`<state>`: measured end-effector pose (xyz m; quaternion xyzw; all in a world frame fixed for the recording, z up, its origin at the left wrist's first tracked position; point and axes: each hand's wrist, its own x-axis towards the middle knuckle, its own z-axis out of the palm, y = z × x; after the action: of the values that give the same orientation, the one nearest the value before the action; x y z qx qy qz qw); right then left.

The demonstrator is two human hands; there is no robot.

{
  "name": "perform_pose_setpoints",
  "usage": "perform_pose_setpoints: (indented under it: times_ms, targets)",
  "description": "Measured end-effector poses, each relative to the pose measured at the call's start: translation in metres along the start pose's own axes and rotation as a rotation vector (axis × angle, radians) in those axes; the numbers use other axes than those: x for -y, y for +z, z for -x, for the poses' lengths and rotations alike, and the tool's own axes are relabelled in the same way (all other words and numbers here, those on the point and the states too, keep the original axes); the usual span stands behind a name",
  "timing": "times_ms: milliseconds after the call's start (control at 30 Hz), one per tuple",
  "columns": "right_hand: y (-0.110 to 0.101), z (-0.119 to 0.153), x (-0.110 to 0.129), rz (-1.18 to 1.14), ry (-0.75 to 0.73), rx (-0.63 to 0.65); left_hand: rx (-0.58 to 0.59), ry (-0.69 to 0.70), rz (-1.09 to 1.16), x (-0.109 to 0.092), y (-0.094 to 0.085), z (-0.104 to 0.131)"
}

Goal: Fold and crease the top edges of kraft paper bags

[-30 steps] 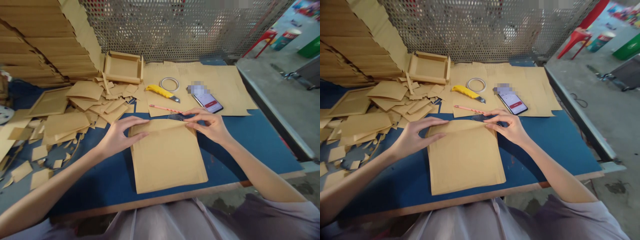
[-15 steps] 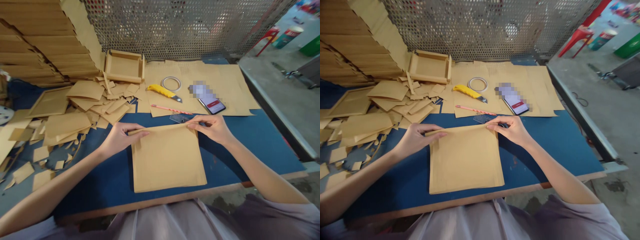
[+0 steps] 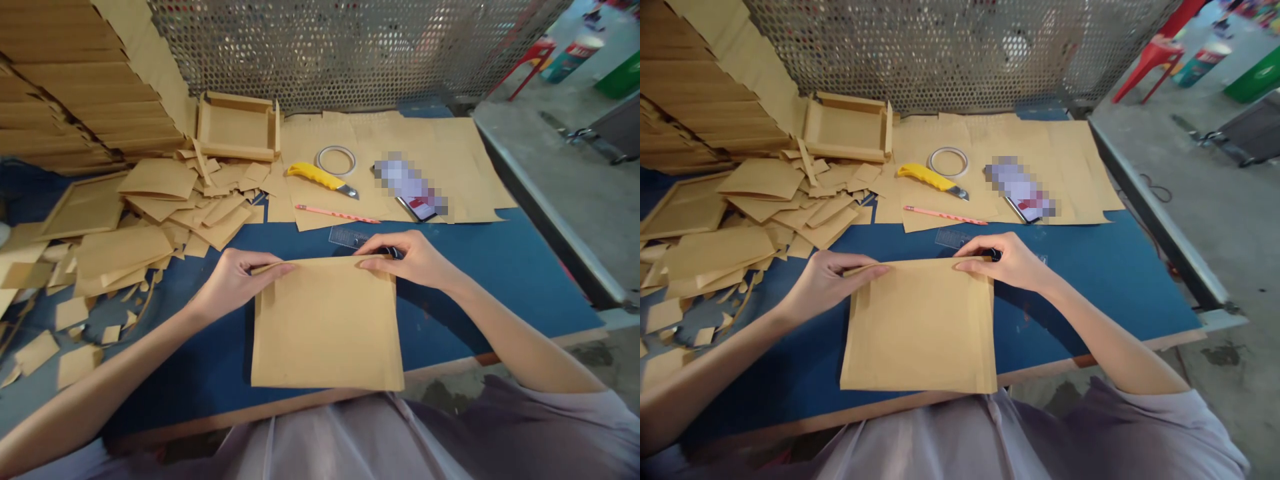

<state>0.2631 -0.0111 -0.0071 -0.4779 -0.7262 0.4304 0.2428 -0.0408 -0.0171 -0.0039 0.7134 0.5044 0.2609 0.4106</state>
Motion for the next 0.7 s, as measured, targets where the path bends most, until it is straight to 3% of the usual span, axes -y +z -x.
perform_pose_setpoints:
  times_ms: [167, 433, 700]
  targets:
    - [0.005, 0.001, 0.005, 0.002, 0.026, -0.015, -0.020, 0.014, -0.028, -0.002, 0.002, 0.002]
    - [0.008, 0.000, 0.006, -0.071, 0.076, -0.038, 0.136, 0.081, -0.097, -0.012, -0.004, -0.002]
    - [0.006, -0.010, 0.013, -0.083, 0.054, 0.023, 0.140, 0.082, -0.233, -0.023, -0.002, -0.011]
